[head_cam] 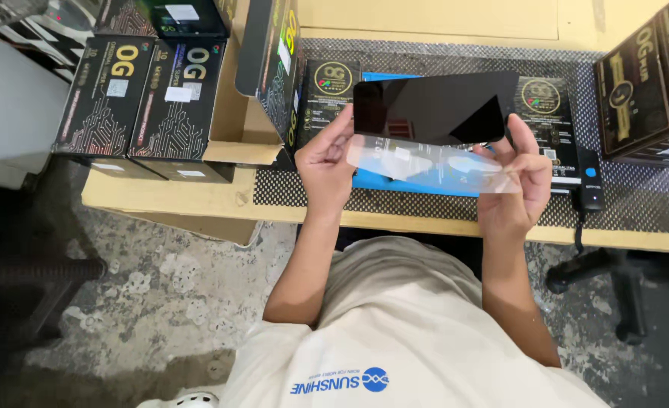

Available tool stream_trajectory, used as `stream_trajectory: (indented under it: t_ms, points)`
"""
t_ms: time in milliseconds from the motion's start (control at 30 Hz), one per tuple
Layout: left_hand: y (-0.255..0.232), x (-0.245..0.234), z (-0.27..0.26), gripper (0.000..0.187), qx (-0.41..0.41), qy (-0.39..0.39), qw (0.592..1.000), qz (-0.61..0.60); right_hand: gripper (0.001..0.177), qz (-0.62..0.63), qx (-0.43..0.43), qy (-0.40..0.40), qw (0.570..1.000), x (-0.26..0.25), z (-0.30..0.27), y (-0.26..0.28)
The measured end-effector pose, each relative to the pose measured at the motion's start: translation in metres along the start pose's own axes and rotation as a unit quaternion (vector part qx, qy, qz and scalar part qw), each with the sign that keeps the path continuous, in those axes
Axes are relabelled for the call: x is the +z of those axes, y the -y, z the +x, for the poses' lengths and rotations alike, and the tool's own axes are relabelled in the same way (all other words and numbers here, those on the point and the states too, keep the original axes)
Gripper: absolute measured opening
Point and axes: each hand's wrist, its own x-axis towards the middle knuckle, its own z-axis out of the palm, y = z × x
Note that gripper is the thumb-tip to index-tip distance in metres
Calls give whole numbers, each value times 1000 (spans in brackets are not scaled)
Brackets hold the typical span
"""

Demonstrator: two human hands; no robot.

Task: The person holds a smartphone screen assembly, turning it over to view both sides and checking the flexible cable. The person also handles several black component boxes on the workbench and uses a handheld scanner on one of the screen parts.

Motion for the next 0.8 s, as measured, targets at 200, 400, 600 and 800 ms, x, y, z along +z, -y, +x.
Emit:
stream_trajectory:
  t_ms: [200,400,600,800]
  points:
    - [2,1,4,41,13,9,999,-32,6,-12,-21,3,1000,-5,-2,-3]
    - [11,-7,1,40,19,23,999,-33,12,-34,-56,6,998,0,-1,-1]
    - [13,-7,3,39,20,34,999,-31,11,-31,-69,-1,997,10,2,8]
    - [1,-4,2,36,1,20,999,33,9,-55,-83,4,995,1,-5,2]
